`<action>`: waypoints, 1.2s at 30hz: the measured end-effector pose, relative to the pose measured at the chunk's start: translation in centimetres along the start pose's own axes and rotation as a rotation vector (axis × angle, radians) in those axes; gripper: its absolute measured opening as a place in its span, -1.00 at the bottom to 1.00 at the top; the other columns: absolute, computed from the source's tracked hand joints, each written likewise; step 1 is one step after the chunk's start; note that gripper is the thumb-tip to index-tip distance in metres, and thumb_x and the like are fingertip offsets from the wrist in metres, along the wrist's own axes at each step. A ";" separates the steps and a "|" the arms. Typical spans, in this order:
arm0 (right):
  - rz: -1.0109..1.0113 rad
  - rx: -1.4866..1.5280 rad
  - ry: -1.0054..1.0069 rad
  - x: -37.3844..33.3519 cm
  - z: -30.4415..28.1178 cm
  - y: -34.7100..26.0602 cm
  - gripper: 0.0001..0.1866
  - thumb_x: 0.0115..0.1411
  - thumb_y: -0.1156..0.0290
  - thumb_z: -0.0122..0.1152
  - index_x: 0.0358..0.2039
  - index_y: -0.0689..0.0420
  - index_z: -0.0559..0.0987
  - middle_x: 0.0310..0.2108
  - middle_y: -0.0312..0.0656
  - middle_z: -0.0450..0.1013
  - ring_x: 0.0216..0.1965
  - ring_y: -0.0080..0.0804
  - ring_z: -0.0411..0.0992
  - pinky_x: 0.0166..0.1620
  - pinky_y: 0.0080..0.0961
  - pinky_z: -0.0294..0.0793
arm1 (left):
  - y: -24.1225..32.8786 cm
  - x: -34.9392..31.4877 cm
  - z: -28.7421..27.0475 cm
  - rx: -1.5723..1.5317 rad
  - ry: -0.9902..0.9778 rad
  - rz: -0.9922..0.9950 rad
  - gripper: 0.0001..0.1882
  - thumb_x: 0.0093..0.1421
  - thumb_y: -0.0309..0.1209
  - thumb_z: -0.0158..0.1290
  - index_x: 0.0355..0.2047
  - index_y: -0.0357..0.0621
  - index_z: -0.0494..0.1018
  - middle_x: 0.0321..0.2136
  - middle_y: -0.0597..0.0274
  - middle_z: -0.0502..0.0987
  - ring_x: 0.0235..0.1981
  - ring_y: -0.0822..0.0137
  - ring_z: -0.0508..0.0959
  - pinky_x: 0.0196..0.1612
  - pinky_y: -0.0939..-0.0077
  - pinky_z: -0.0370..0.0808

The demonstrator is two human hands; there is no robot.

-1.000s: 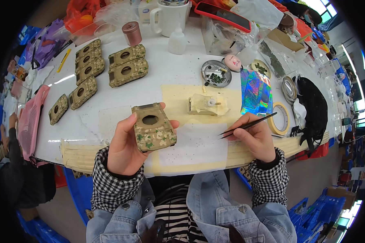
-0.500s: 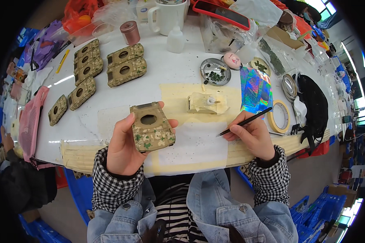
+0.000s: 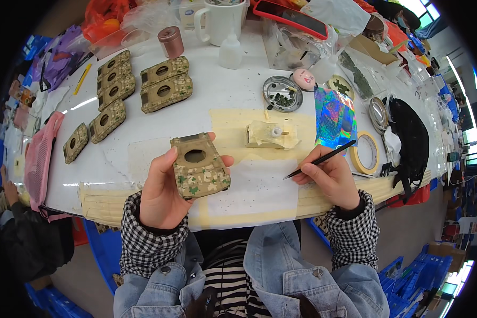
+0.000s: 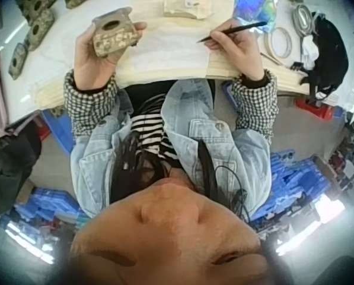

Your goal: The recorder uses tweezers and a stylus to apply decorative elements and clean camouflage-patterned toy tank bodies at a factory workbench.

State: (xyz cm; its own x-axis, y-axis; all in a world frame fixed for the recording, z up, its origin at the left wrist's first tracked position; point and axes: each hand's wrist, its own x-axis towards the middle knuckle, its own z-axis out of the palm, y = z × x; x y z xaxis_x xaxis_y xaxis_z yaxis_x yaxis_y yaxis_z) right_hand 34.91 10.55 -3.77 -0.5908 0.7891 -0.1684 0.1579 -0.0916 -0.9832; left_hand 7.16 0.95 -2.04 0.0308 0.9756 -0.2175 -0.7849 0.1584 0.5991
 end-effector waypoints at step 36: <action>-0.008 -0.010 0.001 -0.1 0.0 -0.1 -0.90 0.24 0.50 0.04 -0.35 0.26 0.38 -0.44 -0.23 0.44 -0.37 -0.54 0.51 -0.29 -0.67 0.53 | 0.0 0.1 -0.1 -0.015 -0.022 0.003 -0.41 0.30 -0.17 -0.36 0.16 -0.44 0.06 -0.05 -0.36 0.36 -0.14 0.05 0.54 -0.11 0.42 0.58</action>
State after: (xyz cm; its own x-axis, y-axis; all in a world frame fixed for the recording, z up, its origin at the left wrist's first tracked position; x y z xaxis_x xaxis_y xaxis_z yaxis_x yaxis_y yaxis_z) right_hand 34.96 10.47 -3.70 -0.5912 0.7904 -0.1605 0.1611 -0.0793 -0.9838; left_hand 7.07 0.99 -2.08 0.0422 0.9792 -0.1986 -0.7941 0.1535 0.5881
